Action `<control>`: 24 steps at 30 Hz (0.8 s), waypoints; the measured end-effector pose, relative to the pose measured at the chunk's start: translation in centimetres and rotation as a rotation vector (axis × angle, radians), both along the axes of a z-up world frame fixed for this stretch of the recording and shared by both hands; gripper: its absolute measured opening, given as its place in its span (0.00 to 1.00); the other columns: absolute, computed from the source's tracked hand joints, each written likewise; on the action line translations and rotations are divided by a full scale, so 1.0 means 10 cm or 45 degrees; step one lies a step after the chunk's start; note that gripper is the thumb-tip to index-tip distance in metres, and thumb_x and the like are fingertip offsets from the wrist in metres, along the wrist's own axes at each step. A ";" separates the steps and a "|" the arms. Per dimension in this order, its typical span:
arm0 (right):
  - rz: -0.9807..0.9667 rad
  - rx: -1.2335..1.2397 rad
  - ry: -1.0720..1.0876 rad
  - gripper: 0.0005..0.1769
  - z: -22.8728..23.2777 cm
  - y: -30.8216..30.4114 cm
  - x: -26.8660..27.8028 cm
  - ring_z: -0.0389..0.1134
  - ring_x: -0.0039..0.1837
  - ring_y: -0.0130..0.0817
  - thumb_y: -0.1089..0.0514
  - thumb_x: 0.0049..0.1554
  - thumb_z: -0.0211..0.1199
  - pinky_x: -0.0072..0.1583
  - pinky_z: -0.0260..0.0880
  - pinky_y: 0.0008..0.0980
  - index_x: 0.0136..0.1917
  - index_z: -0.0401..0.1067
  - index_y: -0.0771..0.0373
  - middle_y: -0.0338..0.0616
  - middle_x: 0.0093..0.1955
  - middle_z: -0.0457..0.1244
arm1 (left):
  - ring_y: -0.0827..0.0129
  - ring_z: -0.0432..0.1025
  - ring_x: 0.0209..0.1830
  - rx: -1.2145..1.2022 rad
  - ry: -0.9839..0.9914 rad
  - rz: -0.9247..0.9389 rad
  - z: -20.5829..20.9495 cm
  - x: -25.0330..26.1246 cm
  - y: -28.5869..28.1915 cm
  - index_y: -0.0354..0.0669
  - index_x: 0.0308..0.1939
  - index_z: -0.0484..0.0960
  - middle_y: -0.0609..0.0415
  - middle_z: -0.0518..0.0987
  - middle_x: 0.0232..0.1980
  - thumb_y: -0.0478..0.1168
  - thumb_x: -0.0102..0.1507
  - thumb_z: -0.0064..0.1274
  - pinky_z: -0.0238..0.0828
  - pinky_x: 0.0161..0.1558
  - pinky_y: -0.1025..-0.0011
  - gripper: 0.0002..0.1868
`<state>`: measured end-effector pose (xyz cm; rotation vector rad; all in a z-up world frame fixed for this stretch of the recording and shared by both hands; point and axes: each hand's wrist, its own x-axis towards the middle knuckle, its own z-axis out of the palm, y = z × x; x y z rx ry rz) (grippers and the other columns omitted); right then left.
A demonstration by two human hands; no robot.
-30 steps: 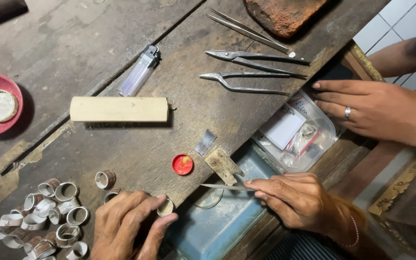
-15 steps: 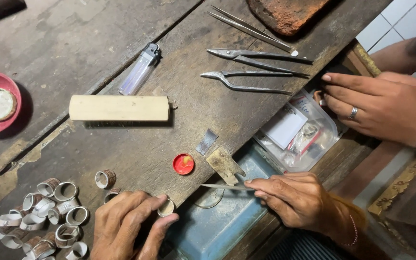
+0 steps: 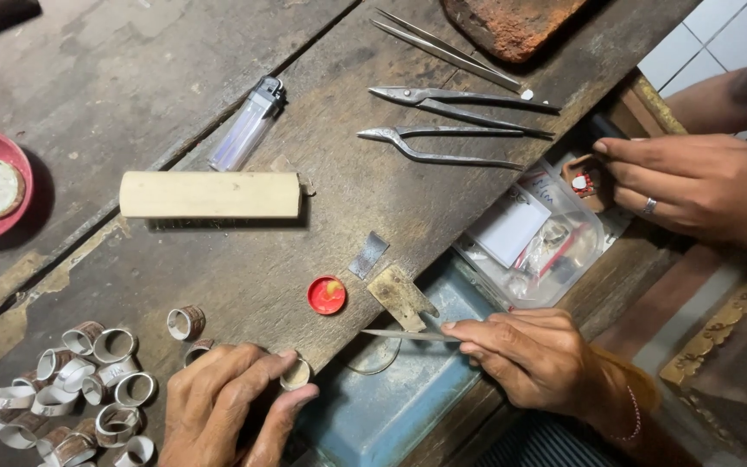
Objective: The person is filing the edges of silver rings using a small metal file at a jewelry workshop bench.
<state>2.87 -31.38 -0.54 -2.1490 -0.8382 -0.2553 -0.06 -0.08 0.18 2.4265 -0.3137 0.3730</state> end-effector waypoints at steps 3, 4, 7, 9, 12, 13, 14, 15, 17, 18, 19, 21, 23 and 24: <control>-0.040 -0.019 -0.041 0.11 -0.04 -0.03 -0.01 0.70 0.31 0.28 0.61 0.61 0.59 0.36 0.70 0.25 0.54 0.75 0.69 0.40 0.47 0.74 | 0.65 0.72 0.51 -0.002 -0.019 0.002 -0.02 0.00 0.01 0.51 0.47 0.85 0.59 0.81 0.46 0.47 0.55 0.68 0.68 0.60 0.70 0.18; -0.040 -0.018 -0.039 0.11 -0.06 -0.14 -0.09 0.70 0.31 0.28 0.61 0.61 0.59 0.36 0.70 0.25 0.54 0.75 0.69 0.40 0.47 0.74 | 0.65 0.72 0.51 -0.001 -0.017 0.002 -0.01 -0.01 0.00 0.51 0.47 0.85 0.59 0.81 0.46 0.47 0.55 0.68 0.68 0.60 0.70 0.18; -0.290 -0.020 -0.025 0.08 -0.06 -0.45 -0.20 0.79 0.46 0.34 0.62 0.62 0.56 0.48 0.83 0.28 0.52 0.74 0.63 0.41 0.47 0.73 | 0.66 0.72 0.49 -0.017 -0.015 -0.011 0.01 0.02 0.00 0.50 0.46 0.85 0.60 0.81 0.45 0.47 0.56 0.67 0.67 0.60 0.70 0.16; -0.714 -0.438 -0.124 0.07 0.04 -0.65 -0.22 0.72 0.40 0.35 0.67 0.70 0.51 0.40 0.71 0.29 0.53 0.66 0.75 0.58 0.54 0.72 | 0.66 0.72 0.48 -0.013 -0.020 0.013 0.02 0.02 -0.02 0.50 0.45 0.86 0.59 0.82 0.44 0.47 0.55 0.67 0.66 0.58 0.71 0.16; -0.925 -0.825 -0.329 0.06 -0.14 -1.01 -0.12 0.76 0.50 0.46 0.65 0.77 0.57 0.50 0.71 0.39 0.60 0.74 0.71 0.51 0.57 0.74 | 0.64 0.70 0.50 -0.004 -0.039 0.061 -0.03 -0.02 -0.05 0.50 0.46 0.86 0.59 0.81 0.46 0.47 0.55 0.68 0.68 0.60 0.70 0.17; -0.926 -0.822 -0.336 0.06 -0.20 -1.04 -0.08 0.76 0.50 0.46 0.65 0.77 0.57 0.50 0.71 0.39 0.60 0.74 0.71 0.51 0.57 0.74 | 0.64 0.70 0.50 -0.004 -0.046 0.062 -0.03 -0.02 -0.06 0.50 0.46 0.86 0.59 0.81 0.46 0.47 0.55 0.68 0.68 0.60 0.70 0.17; -1.008 -1.026 -0.294 0.07 -0.25 -1.06 -0.05 0.75 0.45 0.42 0.59 0.77 0.58 0.42 0.68 0.38 0.59 0.74 0.62 0.44 0.49 0.73 | 0.65 0.70 0.50 0.001 -0.040 0.057 -0.02 -0.01 -0.05 0.51 0.46 0.86 0.60 0.81 0.46 0.47 0.55 0.68 0.68 0.60 0.71 0.17; -1.082 -1.229 -0.250 0.07 -0.31 -1.08 -0.01 0.74 0.39 0.38 0.52 0.77 0.58 0.35 0.64 0.37 0.59 0.75 0.53 0.37 0.42 0.72 | 0.65 0.71 0.50 0.007 -0.031 0.057 -0.02 -0.02 -0.05 0.51 0.46 0.86 0.60 0.81 0.46 0.48 0.55 0.68 0.67 0.60 0.71 0.17; -1.093 -1.241 -0.227 0.07 -0.35 -1.10 0.08 0.73 0.39 0.40 0.51 0.77 0.58 0.36 0.66 0.39 0.58 0.74 0.53 0.38 0.41 0.72 | 0.65 0.71 0.50 0.004 -0.024 0.050 0.00 -0.01 -0.04 0.51 0.46 0.85 0.60 0.81 0.46 0.47 0.55 0.68 0.67 0.60 0.70 0.17; -1.109 -1.258 -0.198 0.08 -0.38 -1.11 0.11 0.73 0.39 0.42 0.51 0.77 0.58 0.36 0.67 0.41 0.57 0.73 0.52 0.39 0.41 0.71 | 0.65 0.72 0.50 -0.001 -0.013 0.036 0.01 -0.01 -0.04 0.50 0.46 0.85 0.59 0.81 0.46 0.47 0.55 0.67 0.67 0.60 0.70 0.17; -1.112 -1.262 -0.191 0.08 -0.38 -1.11 0.13 0.73 0.39 0.42 0.51 0.77 0.58 0.36 0.67 0.41 0.57 0.73 0.52 0.39 0.41 0.71 | 0.65 0.72 0.50 -0.002 -0.008 0.030 0.00 -0.01 -0.04 0.50 0.46 0.85 0.59 0.81 0.46 0.47 0.55 0.67 0.67 0.60 0.70 0.17; -1.023 -1.097 -0.021 0.08 -0.37 -1.11 0.19 0.71 0.39 0.56 0.54 0.76 0.56 0.38 0.68 0.53 0.56 0.70 0.59 0.51 0.38 0.68 | 0.65 0.70 0.50 0.008 -0.022 0.048 -0.01 -0.02 -0.04 0.50 0.46 0.86 0.59 0.81 0.46 0.47 0.55 0.68 0.68 0.60 0.70 0.17; -0.961 -1.022 -0.024 0.07 -0.32 -1.05 0.19 0.72 0.41 0.53 0.57 0.75 0.56 0.40 0.68 0.50 0.56 0.69 0.62 0.51 0.43 0.69 | 0.65 0.71 0.50 0.025 -0.033 0.017 -0.06 -0.01 0.01 0.51 0.46 0.86 0.59 0.81 0.46 0.48 0.55 0.68 0.67 0.60 0.70 0.17; -0.898 -0.944 -0.026 0.06 -0.30 -1.02 0.20 0.73 0.44 0.51 0.61 0.75 0.56 0.43 0.69 0.48 0.55 0.68 0.66 0.51 0.47 0.70 | 0.66 0.72 0.49 0.044 -0.045 -0.014 -0.08 -0.01 0.04 0.52 0.47 0.85 0.60 0.81 0.47 0.49 0.55 0.68 0.66 0.60 0.70 0.18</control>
